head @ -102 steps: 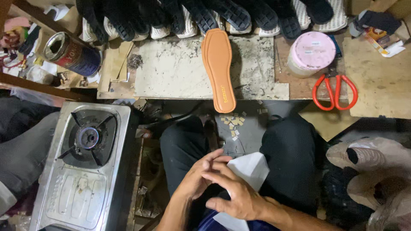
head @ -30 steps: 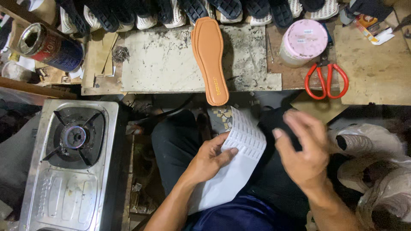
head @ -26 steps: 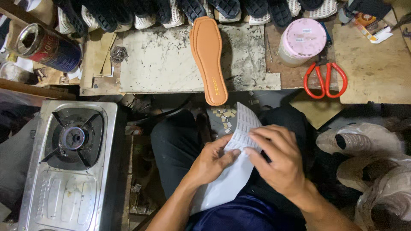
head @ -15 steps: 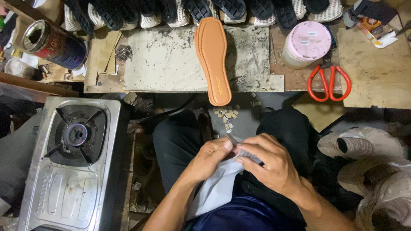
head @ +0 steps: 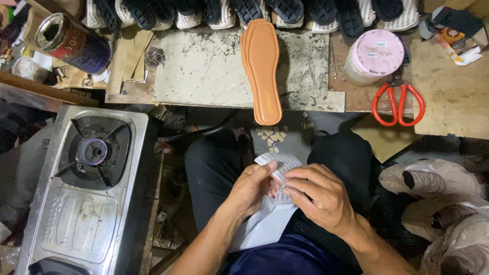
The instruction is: The person sits on the floor and peels small white labels one at a time from a backing sheet, pressing each label onto the heel of a shoe insole. They place each labeled insole onto a growing stack on the workbench and pair the insoles into sets.
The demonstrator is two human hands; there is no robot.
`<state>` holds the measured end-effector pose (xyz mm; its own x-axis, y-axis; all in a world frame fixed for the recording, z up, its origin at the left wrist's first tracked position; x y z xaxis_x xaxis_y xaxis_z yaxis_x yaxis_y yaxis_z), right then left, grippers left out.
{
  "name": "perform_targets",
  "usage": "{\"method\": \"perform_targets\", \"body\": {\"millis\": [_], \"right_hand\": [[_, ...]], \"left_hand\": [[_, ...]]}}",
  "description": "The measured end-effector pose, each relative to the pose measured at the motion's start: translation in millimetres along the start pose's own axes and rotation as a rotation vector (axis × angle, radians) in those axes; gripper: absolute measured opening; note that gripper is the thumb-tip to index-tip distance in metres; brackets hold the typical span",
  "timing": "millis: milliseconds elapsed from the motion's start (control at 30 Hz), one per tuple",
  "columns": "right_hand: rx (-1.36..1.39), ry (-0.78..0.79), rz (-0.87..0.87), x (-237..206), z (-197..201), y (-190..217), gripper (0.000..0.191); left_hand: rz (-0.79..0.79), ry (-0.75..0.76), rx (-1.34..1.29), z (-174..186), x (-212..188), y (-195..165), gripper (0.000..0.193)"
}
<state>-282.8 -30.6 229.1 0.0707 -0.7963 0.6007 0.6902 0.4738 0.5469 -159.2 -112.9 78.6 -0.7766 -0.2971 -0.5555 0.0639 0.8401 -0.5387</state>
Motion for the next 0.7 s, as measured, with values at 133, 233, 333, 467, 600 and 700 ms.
{"method": "perform_targets", "body": {"millis": [133,233,333,467,600,700], "right_hand": [[0.009,-0.014,-0.055,-0.9,-3.4,0.2,0.022],[0.008,-0.006,-0.090,-0.5,-5.3,-0.6,0.028],[-0.027,-0.004,-0.057,2.0,-6.1,1.8,0.025],[-0.082,-0.039,0.025,6.0,-3.7,10.8,0.022],[-0.104,-0.031,-0.017,9.2,-3.9,12.4,0.027],[-0.125,0.029,0.031,9.9,-6.7,15.4,0.024]], "left_hand": [[-0.012,-0.006,-0.071,2.2,-3.6,-2.5,0.036],[-0.060,0.048,-0.074,-5.9,-6.9,-6.0,0.029],[-0.099,0.053,-0.079,-12.2,-9.3,-10.0,0.018],[-0.118,0.016,-0.147,-14.0,-8.5,-11.2,0.013],[-0.158,-0.013,-0.066,-10.7,-6.9,-12.0,0.013],[-0.156,-0.038,-0.037,-8.0,-5.0,-11.2,0.015]]}}
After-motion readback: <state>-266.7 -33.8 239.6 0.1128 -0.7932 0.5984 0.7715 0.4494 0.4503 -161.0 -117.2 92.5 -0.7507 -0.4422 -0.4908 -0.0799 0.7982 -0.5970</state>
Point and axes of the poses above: each hand's wrist, its own x-axis towards the middle knuckle, its own z-axis out of the back of the hand, y = z × x, the point moved 6 cm from there along x, towards the middle knuckle, and after that the axes turned 11 degrees about z, right-handed, at the moved point
